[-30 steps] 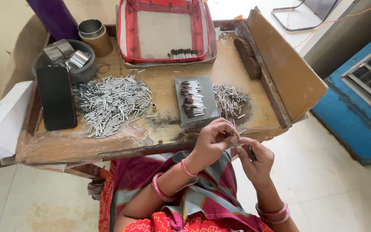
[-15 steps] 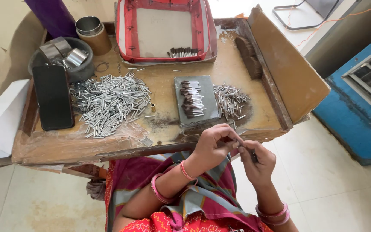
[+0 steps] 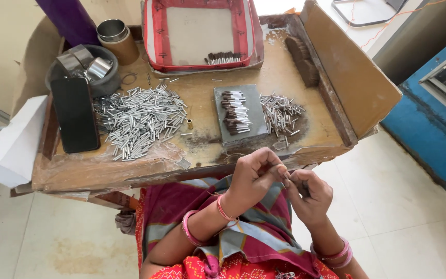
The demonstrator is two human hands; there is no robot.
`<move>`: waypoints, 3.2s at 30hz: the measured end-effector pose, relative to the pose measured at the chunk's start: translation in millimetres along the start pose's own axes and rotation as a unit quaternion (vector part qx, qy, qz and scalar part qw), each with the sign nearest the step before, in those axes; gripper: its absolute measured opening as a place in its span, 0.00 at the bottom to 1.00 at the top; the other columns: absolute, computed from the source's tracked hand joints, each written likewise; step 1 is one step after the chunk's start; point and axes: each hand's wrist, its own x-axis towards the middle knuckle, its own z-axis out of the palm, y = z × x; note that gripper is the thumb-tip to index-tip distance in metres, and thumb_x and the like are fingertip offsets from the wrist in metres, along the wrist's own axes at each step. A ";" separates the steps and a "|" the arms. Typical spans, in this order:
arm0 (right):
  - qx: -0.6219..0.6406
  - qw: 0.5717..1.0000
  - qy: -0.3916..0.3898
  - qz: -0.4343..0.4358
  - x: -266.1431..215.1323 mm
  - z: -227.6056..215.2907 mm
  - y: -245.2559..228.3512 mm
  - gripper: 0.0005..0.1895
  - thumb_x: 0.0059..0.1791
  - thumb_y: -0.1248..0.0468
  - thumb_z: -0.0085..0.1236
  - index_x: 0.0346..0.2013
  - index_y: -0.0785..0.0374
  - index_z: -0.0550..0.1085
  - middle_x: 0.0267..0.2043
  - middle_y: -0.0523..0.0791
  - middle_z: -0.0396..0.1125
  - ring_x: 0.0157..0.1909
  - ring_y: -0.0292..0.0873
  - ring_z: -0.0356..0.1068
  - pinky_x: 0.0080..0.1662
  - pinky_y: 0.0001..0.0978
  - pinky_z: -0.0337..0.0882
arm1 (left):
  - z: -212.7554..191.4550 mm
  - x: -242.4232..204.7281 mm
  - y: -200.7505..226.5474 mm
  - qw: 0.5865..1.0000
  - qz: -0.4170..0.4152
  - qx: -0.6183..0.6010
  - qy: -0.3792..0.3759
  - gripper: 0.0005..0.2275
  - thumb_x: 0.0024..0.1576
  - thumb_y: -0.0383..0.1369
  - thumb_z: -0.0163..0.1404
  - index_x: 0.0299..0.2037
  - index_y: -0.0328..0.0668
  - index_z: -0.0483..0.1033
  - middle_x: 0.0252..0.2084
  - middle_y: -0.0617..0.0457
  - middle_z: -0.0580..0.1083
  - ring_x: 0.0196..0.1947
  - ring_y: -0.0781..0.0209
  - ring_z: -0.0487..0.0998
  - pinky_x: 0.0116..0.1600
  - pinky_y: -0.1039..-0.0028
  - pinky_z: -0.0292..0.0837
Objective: The person sits at a workbench and assembles small metal tube components by hand. They pick individual metal tubes from a pile, work on each piece with both hands, and place the finished pieces in rows on a metal plate, repeating this cycle throughout the episode.
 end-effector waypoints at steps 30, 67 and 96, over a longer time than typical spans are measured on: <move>-0.013 0.997 -0.070 -0.011 -18.3 15.3 7.2 0.10 0.51 0.66 0.60 0.44 0.68 0.74 0.26 0.39 0.66 0.26 0.29 0.60 0.30 0.21 0.62 | -27.1 -24.3 -18.1 0.985 -0.045 -0.166 -0.024 0.02 0.61 0.22 0.57 0.41 0.31 0.78 0.42 0.55 0.74 0.41 0.73 0.74 0.48 0.81 0.72; -0.010 0.997 -0.073 0.023 -27.7 9.3 28.4 0.06 0.47 0.70 0.62 0.38 0.66 0.75 0.22 0.40 0.65 0.22 0.29 0.62 0.28 0.23 0.62 | -12.1 -17.5 -52.8 0.994 -0.088 -0.059 -0.015 0.02 0.60 0.20 0.56 0.39 0.33 0.76 0.35 0.59 0.75 0.36 0.75 0.75 0.41 0.82 0.73; 0.076 0.987 -0.106 0.096 -38.0 5.1 53.3 0.03 0.47 0.71 0.60 0.35 0.64 0.74 0.21 0.41 0.68 0.21 0.31 0.65 0.27 0.25 0.63 | 1.0 -7.0 -61.6 0.959 -0.207 -0.194 0.021 0.03 0.61 0.26 0.55 0.41 0.36 0.76 0.34 0.57 0.77 0.31 0.72 0.75 0.37 0.81 0.72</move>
